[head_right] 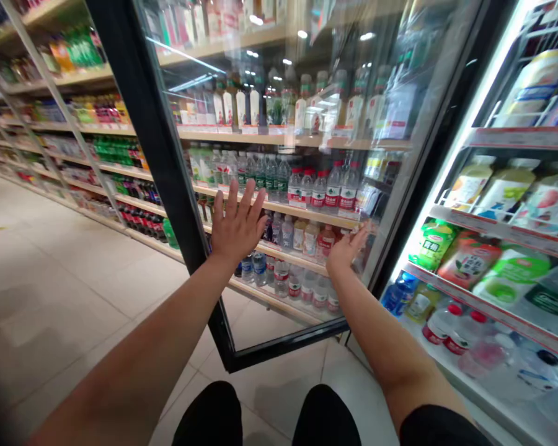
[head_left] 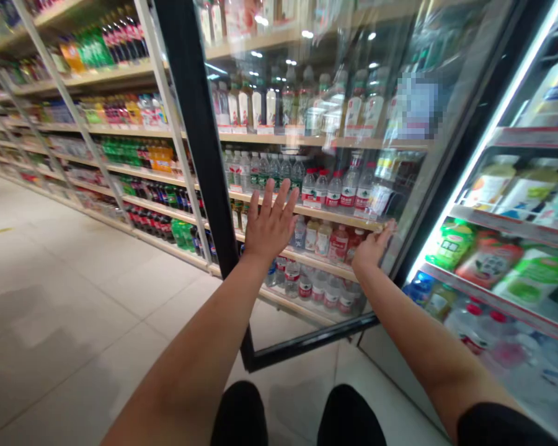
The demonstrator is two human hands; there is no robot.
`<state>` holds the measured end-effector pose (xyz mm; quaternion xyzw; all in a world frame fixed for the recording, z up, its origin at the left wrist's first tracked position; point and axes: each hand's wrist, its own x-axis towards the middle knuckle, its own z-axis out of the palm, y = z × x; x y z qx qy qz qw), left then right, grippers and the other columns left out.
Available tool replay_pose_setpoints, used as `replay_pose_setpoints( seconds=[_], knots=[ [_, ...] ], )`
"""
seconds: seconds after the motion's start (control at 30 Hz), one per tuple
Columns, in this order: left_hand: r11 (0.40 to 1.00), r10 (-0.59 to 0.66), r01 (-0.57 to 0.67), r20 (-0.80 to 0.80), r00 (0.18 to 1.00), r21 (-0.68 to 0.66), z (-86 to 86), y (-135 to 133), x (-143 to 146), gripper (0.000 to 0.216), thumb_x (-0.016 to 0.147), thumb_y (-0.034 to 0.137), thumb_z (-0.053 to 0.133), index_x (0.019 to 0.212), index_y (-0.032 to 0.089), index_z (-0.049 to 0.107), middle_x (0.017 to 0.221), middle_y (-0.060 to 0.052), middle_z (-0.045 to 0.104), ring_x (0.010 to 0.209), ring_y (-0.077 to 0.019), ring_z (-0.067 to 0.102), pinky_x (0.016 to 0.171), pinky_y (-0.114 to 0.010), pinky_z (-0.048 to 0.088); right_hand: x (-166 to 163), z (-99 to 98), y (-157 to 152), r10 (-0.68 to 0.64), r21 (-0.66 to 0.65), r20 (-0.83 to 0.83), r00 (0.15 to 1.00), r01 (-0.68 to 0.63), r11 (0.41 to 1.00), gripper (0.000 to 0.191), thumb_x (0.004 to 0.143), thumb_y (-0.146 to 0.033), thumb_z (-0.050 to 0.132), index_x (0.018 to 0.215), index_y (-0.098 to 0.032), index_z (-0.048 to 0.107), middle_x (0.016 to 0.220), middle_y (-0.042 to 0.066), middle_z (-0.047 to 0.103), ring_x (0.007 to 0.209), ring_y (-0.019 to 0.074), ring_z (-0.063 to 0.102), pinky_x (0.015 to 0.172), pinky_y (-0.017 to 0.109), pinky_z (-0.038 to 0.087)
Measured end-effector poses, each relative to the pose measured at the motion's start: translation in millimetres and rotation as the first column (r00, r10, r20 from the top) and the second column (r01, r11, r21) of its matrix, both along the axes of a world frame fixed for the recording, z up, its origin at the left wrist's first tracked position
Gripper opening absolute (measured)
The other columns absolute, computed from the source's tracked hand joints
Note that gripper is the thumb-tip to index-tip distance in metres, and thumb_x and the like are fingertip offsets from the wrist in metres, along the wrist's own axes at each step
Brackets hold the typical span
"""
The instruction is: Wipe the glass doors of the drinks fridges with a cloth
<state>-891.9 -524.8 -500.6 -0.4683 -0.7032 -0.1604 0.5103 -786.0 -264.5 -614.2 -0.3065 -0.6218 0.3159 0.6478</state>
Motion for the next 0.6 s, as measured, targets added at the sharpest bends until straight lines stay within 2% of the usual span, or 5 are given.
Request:
replay_pose_setpoints(
  seconds=[0.1, 0.2, 0.3, 0.47, 0.6],
  knots=[
    [1.0, 0.013, -0.013, -0.034, 0.999, 0.005, -1.2, 0.3, -0.3, 0.074, 0.1, 0.03, 0.05, 0.162, 0.02, 0.01, 0.167, -0.007, 0.01, 0.153, -0.0267, -0.012, 0.127, -0.06, 0.003, -2.2, -27.2, -21.5, -0.017, -0.076, -0.01, 1.0, 0.017, 0.997, 0.056, 0.102, -0.032, 0.04, 0.156, -0.016, 0.031, 0.165, 0.015, 0.026, 0.152, 0.0309, 0.023, 0.124, 0.06, 0.021],
    [1.0, 0.023, -0.022, -0.059, 0.998, 0.018, -1.8, 0.7, -0.8, 0.074, 0.1, 0.031, 0.049, 0.162, 0.02, 0.01, 0.167, -0.007, 0.01, 0.153, -0.0265, -0.012, 0.127, -0.059, 0.002, -3.5, -47.7, -43.9, 0.027, -0.142, 0.002, 1.0, -0.026, 0.99, 0.066, 0.098, -0.031, 0.032, 0.159, -0.008, 0.02, 0.166, 0.02, 0.018, 0.155, 0.0311, 0.014, 0.125, 0.061, 0.014],
    [1.0, 0.017, -0.016, -0.057, 0.998, 0.018, -1.5, 0.8, -0.7, 0.075, 0.1, 0.031, 0.05, 0.162, 0.02, 0.009, 0.167, -0.008, 0.013, 0.153, -0.0268, -0.011, 0.127, -0.059, 0.003, -8.5, -28.2, -55.1, 0.069, -0.098, 0.007, 0.998, -0.068, 0.993, 0.068, 0.097, -0.034, 0.031, 0.159, -0.008, 0.021, 0.166, 0.019, 0.018, 0.156, 0.0297, 0.013, 0.125, 0.06, 0.014],
    [1.0, 0.006, -0.005, -0.054, 0.999, 0.021, -1.4, -0.2, 3.0, 0.074, 0.1, 0.029, 0.05, 0.162, 0.021, 0.01, 0.166, -0.008, 0.015, 0.154, -0.027, -0.009, 0.127, -0.059, 0.006, -14.6, 6.0, -75.0, 0.129, 0.312, 0.137, 0.982, -0.167, 0.935, 0.059, 0.103, -0.033, 0.032, 0.16, -0.022, 0.026, 0.168, 0.011, 0.018, 0.157, 0.0265, 0.008, 0.124, 0.06, 0.015],
    [0.999, 0.013, -0.011, -0.071, 0.997, 0.035, -2.8, -1.5, 7.6, 0.073, 0.1, 0.028, 0.05, 0.161, 0.019, 0.012, 0.166, -0.009, 0.015, 0.154, -0.0276, -0.009, 0.127, -0.058, 0.007, -4.8, -61.0, -95.5, 0.043, 0.483, 0.326, 0.944, -0.206, 0.851, 0.057, 0.105, -0.024, 0.029, 0.161, -0.03, 0.02, 0.168, 0.011, 0.022, 0.157, 0.0288, 0.008, 0.121, 0.067, 0.019]
  ],
)
